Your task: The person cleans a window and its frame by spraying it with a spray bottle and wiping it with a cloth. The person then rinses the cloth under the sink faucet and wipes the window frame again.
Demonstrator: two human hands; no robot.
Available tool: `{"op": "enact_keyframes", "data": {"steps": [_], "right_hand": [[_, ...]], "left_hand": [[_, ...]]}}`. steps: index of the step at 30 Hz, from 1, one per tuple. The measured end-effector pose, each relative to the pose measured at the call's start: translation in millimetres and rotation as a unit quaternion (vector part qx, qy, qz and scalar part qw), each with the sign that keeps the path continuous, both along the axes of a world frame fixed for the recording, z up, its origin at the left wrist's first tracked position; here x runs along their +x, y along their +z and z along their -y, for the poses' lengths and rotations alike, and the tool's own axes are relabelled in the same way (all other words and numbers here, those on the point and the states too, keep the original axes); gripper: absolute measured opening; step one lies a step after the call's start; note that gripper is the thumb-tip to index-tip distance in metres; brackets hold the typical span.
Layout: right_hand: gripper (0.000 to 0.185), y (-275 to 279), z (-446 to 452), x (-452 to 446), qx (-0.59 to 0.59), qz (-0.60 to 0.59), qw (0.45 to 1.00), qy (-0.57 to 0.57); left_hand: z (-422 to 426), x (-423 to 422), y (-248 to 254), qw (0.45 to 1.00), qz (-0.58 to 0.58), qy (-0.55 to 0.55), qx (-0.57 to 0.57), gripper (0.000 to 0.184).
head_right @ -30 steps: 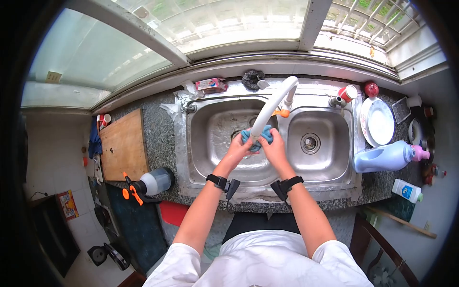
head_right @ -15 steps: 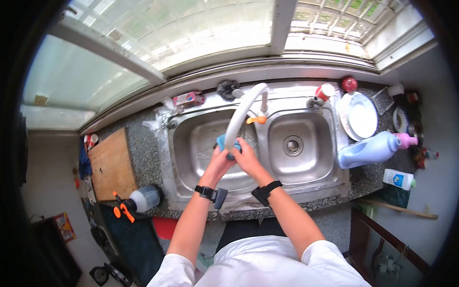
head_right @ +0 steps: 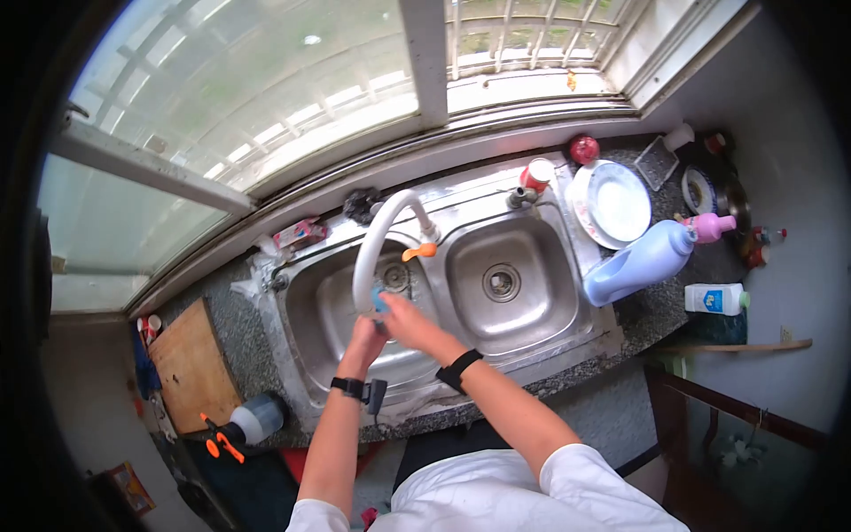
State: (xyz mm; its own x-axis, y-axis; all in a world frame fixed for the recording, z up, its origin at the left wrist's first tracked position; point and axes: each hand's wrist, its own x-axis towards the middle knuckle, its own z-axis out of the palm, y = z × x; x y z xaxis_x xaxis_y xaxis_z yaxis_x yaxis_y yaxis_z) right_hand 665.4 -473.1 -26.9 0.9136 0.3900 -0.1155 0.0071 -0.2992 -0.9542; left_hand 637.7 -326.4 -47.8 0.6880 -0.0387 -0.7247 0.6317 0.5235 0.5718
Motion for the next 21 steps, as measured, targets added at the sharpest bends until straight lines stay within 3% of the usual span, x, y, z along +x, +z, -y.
{"op": "enact_keyframes", "data": {"steps": [2,4,5,7,9,12,15,19,21], "right_hand": [[0.036,30.8,-1.8,-4.9,0.017,-0.013,0.998,0.056],[0.038,28.5,-0.5,-3.4,0.013,-0.032,0.998,0.045],[0.04,27.3,2.6,-1.7,0.018,-0.052,0.998,0.042],[0.042,29.8,13.2,-1.8,-0.018,-0.038,0.999,-0.021],[0.045,33.0,23.2,-1.7,-0.049,-0.025,0.995,-0.081],[0.032,34.2,43.6,-1.1,0.076,-0.264,0.959,-0.078],[0.024,24.7,53.8,-4.7,0.087,-0.278,0.953,-0.089],[0.023,18.9,69.1,-5.1,0.084,-0.29,0.949,-0.095],[0.025,16.9,73.2,-5.2,0.094,-0.297,0.946,-0.087]], "left_hand": [[-3.6,6.0,11.6,0.978,0.063,0.02,-0.196,0.038],[12.0,6.6,49.5,0.987,0.061,0.014,-0.148,0.054],[16.6,10.1,43.7,0.986,0.061,0.01,-0.152,0.054],[18.0,11.9,23.2,0.994,0.101,-0.01,0.048,0.041],[19.6,15.4,6.5,0.993,0.082,-0.018,0.086,0.036],[30.5,22.6,1.3,0.986,0.061,-0.02,0.153,0.037],[38.1,25.0,-17.0,0.944,0.075,0.017,0.322,0.048],[32.7,25.5,-27.4,0.955,0.063,0.079,0.279,0.046],[28.8,21.4,-20.8,0.98,0.01,0.084,0.182,0.043]]}}
